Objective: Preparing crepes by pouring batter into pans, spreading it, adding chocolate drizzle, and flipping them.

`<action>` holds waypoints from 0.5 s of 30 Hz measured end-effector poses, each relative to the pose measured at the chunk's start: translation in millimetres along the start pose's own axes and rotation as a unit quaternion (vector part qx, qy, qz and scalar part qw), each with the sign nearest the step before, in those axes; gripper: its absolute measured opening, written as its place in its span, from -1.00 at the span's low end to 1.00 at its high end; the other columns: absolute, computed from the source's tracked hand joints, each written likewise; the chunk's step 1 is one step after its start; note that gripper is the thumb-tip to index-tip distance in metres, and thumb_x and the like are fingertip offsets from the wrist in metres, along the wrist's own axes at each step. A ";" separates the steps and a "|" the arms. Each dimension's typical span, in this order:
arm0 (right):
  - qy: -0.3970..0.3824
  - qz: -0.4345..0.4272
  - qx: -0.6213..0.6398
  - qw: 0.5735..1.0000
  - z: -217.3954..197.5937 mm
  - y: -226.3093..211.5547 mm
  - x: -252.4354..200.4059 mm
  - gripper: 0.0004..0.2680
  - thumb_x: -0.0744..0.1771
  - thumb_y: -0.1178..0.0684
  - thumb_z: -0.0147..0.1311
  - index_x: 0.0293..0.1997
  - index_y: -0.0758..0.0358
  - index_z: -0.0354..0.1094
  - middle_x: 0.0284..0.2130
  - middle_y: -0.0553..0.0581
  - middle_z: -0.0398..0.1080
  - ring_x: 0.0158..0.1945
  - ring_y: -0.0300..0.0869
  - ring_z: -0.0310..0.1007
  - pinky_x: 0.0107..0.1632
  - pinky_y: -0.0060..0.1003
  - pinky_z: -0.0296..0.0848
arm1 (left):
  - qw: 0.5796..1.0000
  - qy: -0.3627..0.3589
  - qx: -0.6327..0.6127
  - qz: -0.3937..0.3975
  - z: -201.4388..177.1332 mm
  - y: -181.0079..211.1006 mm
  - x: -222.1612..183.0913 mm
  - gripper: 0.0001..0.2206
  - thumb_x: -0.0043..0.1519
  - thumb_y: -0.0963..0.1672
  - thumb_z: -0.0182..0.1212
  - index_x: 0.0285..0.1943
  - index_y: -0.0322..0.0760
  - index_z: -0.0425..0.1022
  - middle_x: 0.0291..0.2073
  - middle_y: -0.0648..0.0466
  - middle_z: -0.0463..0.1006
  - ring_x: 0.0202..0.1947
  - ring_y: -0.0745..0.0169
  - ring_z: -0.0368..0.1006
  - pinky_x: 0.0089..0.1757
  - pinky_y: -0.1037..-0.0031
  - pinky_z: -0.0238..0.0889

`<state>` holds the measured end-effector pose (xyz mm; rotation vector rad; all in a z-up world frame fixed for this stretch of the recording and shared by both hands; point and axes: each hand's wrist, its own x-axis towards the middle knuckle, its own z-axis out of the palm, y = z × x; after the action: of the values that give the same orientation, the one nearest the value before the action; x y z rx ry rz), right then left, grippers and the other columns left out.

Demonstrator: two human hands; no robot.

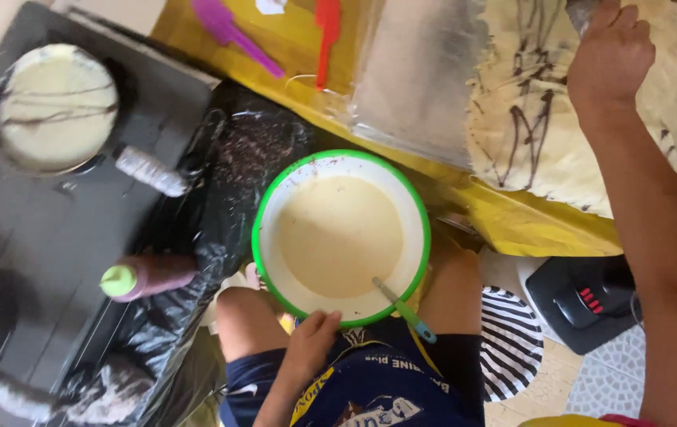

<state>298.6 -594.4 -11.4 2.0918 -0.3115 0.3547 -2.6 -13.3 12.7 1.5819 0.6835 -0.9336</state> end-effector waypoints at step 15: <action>-0.498 0.071 0.861 -0.072 -486.0 -193.7 -337.1 -0.50 0.43 -0.45 -0.22 -0.06 0.23 0.50 -0.26 0.04 0.54 -0.24 -0.23 0.52 -0.04 -0.38 0.46 | 0.887 0.135 -0.282 0.338 -62.1 -35.5 -89.7 -0.56 0.03 -0.16 0.58 0.09 -0.32 0.57 -0.21 -0.04 0.64 -0.16 0.21 0.52 -0.20 0.28 0.50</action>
<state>-5.8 -52.6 -44.7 -0.8714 0.3473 0.6185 -65.7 59.5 75.0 1.2736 0.4702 0.0210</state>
